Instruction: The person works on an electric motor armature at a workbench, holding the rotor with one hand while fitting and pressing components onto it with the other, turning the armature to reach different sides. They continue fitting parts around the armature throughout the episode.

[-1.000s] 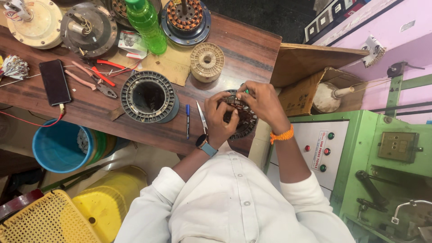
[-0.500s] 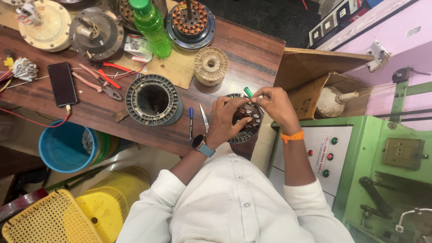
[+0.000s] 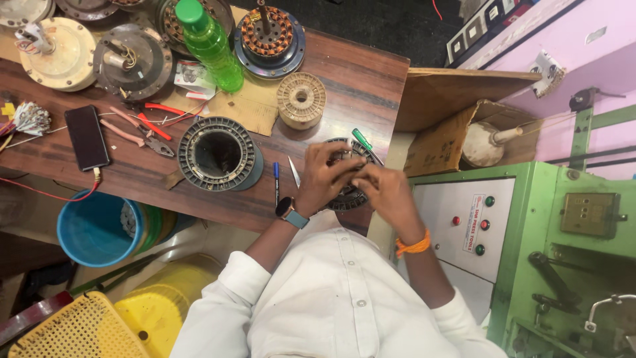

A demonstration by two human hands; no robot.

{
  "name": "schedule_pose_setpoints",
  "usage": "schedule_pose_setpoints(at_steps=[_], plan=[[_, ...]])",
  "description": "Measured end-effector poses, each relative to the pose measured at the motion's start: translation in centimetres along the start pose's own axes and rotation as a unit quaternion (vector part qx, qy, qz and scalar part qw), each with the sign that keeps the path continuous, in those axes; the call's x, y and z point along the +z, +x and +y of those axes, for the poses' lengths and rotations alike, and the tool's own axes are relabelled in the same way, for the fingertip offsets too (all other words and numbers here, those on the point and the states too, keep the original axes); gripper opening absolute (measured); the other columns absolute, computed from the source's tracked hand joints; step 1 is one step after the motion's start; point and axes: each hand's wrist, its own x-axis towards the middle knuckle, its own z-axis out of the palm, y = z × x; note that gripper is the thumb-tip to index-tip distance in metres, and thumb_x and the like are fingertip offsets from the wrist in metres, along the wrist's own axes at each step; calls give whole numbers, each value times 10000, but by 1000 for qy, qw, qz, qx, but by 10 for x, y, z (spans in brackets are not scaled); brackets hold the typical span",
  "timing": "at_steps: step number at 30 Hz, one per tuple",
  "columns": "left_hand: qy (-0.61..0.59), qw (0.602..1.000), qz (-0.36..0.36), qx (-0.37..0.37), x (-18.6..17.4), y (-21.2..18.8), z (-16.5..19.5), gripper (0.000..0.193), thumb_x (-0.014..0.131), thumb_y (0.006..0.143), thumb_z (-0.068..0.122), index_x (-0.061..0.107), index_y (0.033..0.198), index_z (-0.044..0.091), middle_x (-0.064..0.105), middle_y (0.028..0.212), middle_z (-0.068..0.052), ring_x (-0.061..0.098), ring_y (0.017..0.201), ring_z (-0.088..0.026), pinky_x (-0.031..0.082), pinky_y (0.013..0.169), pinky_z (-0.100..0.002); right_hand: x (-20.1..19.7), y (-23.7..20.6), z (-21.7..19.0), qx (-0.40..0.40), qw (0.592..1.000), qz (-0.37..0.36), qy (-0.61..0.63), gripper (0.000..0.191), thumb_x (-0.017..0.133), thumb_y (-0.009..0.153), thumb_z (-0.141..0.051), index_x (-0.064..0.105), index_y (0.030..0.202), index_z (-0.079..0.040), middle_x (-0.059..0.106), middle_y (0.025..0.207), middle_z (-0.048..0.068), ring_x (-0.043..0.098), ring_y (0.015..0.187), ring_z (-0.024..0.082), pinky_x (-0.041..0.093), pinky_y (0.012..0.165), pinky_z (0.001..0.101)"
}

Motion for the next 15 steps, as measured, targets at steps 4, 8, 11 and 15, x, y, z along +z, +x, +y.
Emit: schedule_pose_setpoints(at_steps=[4,8,11,15], plan=[[45,989,103,99,12,-17,-7,333,860,818,208,764,1134,247,546,1191,27,511,1041,-240,428,914,-398,2,-13,-8,-15,1000,0,-10,133,746,887,-99,705,965,1,681,753,133,603,577,184,480,559,325],[1,993,105,51,26,-30,-10,255,865,811,119,754,1037,163,570,1205,-10,520,1088,-230,444,956,-407,-10,-22,-15,-9,1000,9,-12,148,748,891,-111,709,982,0,681,747,126,571,556,181,463,537,330],[17,991,133,-23,31,-33,-4,180,830,800,101,698,923,110,558,1242,-61,511,1139,-272,438,982,-422,-18,-14,-18,-25,1000,14,-7,150,743,896,-109,709,993,0,688,766,123,574,572,151,469,543,319],[22,984,140,-109,28,-30,9,133,749,758,88,636,826,68,528,1273,-118,468,1152,-311,385,998,-459,-17,14,-14,35,998,6,-58,154,759,908,-148,746,1004,-29,655,662,135,526,522,166,421,505,350]])
